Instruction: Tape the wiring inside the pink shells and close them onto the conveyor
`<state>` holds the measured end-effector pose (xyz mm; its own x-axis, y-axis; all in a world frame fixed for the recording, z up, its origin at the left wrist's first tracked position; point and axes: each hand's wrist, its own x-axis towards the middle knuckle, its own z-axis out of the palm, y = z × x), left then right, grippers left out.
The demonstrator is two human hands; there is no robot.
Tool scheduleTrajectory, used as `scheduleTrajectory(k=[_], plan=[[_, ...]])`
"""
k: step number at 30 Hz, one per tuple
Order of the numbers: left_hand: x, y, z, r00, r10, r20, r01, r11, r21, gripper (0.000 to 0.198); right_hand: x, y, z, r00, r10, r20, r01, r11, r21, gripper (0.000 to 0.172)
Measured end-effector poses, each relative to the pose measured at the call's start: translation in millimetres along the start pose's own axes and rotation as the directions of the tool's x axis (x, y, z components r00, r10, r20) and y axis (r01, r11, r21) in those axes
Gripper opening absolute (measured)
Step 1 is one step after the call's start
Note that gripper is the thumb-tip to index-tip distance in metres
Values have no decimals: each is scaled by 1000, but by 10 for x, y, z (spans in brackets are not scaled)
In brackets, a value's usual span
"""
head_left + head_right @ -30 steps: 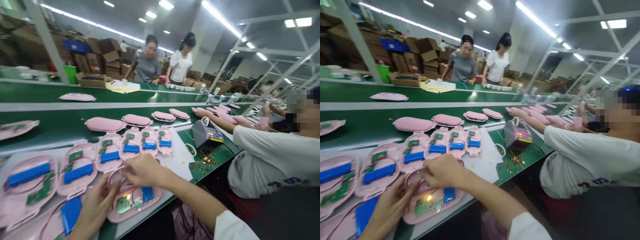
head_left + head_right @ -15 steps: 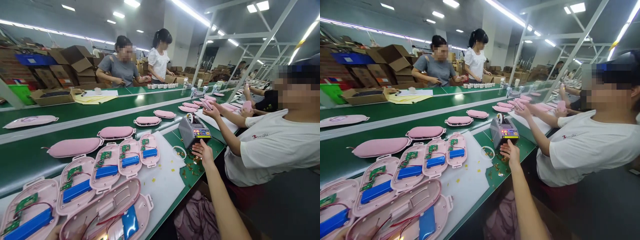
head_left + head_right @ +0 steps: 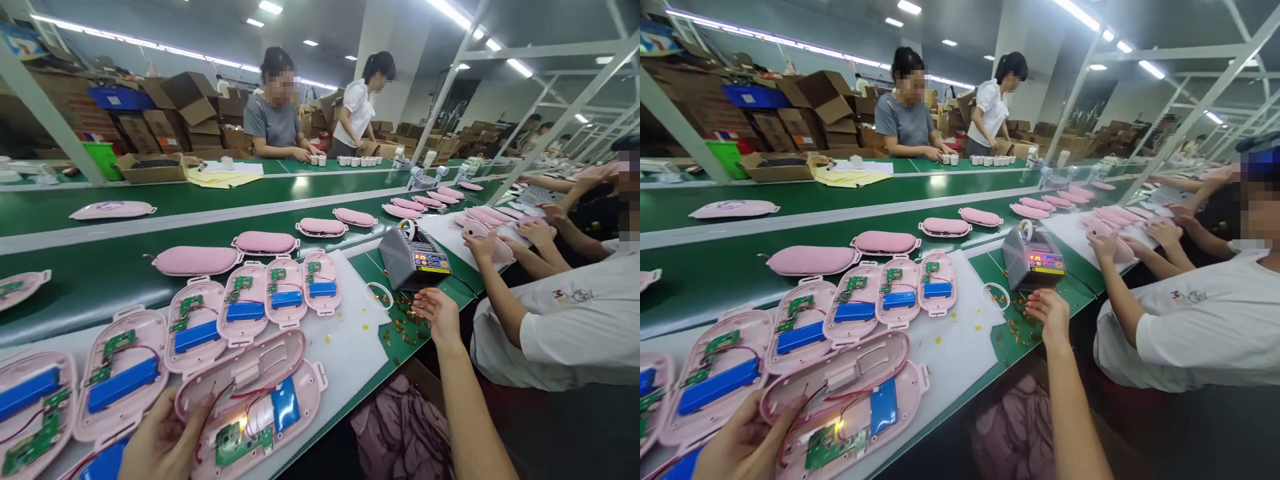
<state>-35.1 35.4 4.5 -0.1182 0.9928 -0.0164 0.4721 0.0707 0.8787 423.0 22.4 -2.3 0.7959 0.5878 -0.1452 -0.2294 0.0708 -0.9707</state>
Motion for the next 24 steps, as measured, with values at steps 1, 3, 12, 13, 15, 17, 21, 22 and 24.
scheduleTrajectory(k=[1, 3, 12, 13, 15, 17, 21, 22, 24], plan=[[-38, 30, 6, 1000, 12, -7, -12, 999, -40, 43, -141, -16, 17, 999, -4, 34, 4, 1000, -14, 20], [-112, 76, 18, 999, 42, -1, -42, 993, -108, 40, -484, -87, 142, 985, -52, 164, 61, 997, -52, 20], [-163, 79, 81, 974, 102, 203, 16, 862, -507, 20, -1908, -379, 1886, -172, 88, 981, 954, 264, 143, 30], [-171, 73, 92, 972, 108, 208, 20, 845, -535, 21, -1970, -322, 2002, -245, 138, 960, 965, 129, 228, 28], [-185, 59, 114, 968, 126, 218, 30, 801, -598, 23, -2023, -205, 2115, -305, 211, 929, 939, -96, 330, 24], [-189, 42, 132, 964, 149, 219, 27, 768, -640, 25, -2022, -124, 2120, -313, 243, 918, 905, -216, 366, 25], [-183, 11, 154, 962, 186, 199, -16, 769, -639, 22, -2017, -75, 2075, -322, 282, 904, 867, -296, 401, 24], [-183, 6, 155, 963, 189, 193, -24, 771, -637, 21, -2026, -72, 2073, -319, 286, 904, 860, -312, 403, 23], [-188, 3, 153, 965, 190, 179, -37, 780, -624, 18, -2051, -67, 2079, -298, 281, 912, 855, -346, 386, 22]])
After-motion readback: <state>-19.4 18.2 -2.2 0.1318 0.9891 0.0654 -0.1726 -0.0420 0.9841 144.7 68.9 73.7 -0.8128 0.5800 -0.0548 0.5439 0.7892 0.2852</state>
